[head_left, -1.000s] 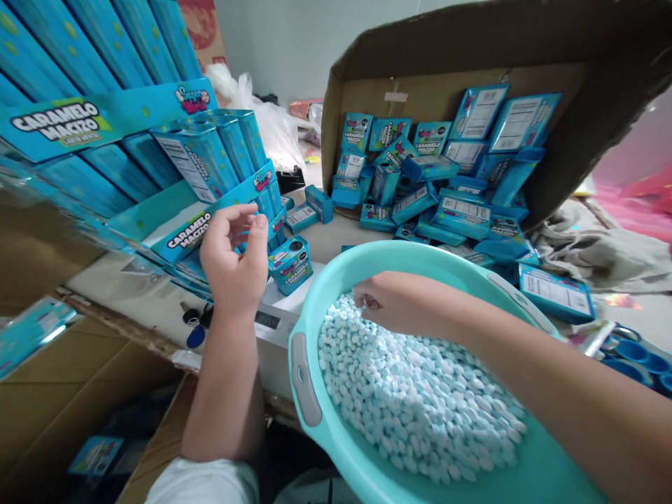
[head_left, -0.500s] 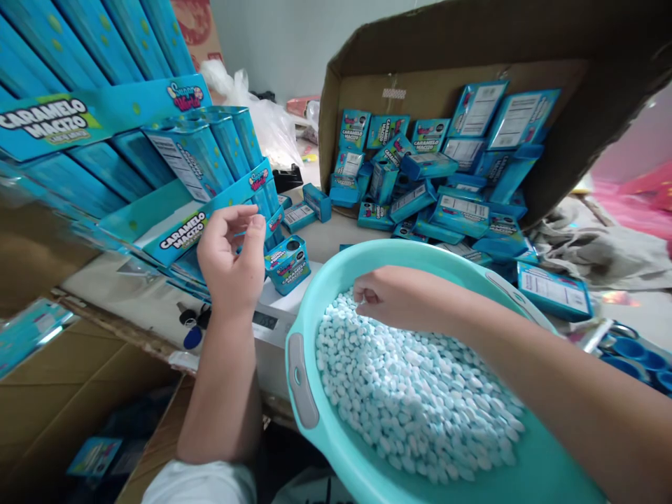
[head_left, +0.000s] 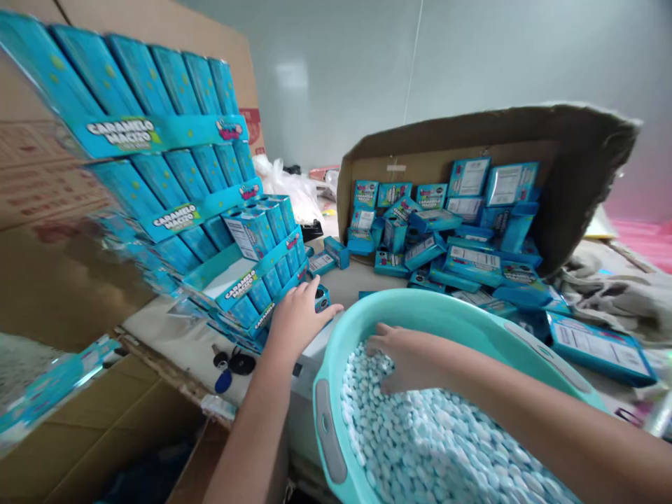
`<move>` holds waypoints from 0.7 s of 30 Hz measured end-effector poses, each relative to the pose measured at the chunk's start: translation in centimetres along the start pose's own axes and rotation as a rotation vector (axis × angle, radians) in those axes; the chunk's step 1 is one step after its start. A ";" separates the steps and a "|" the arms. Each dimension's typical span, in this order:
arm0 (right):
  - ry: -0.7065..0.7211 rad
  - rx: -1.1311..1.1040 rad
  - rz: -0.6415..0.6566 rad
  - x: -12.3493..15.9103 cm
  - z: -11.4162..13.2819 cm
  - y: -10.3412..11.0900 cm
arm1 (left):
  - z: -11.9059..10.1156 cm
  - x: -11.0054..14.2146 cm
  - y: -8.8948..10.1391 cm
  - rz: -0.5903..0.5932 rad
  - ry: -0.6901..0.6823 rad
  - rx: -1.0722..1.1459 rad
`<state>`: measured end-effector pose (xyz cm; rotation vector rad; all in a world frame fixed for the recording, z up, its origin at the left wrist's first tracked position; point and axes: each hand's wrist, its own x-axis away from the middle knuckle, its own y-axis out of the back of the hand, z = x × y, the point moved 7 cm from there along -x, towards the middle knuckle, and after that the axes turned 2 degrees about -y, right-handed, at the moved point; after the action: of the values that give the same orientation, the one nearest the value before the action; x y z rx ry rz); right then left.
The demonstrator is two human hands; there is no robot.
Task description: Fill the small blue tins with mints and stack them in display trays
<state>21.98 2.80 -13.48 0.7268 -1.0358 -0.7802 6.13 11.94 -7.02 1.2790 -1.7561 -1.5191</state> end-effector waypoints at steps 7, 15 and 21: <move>0.025 -0.010 -0.030 -0.5 -0.6 0.0 | -1.8 1.3 3.3 0.125 -0.092 -0.005; 0.002 0.019 -0.020 0.4 0.3 0.5 | -0.1 2.3 22.1 -0.120 0.141 -0.103; 0.022 0.034 -0.013 1.2 1.0 1.0 | 3.5 -3.1 25.9 0.092 0.341 -0.266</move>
<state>21.66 2.13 -11.79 0.7705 -1.0277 -0.7659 -4.03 14.88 17.10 1.2193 -1.3303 -1.3380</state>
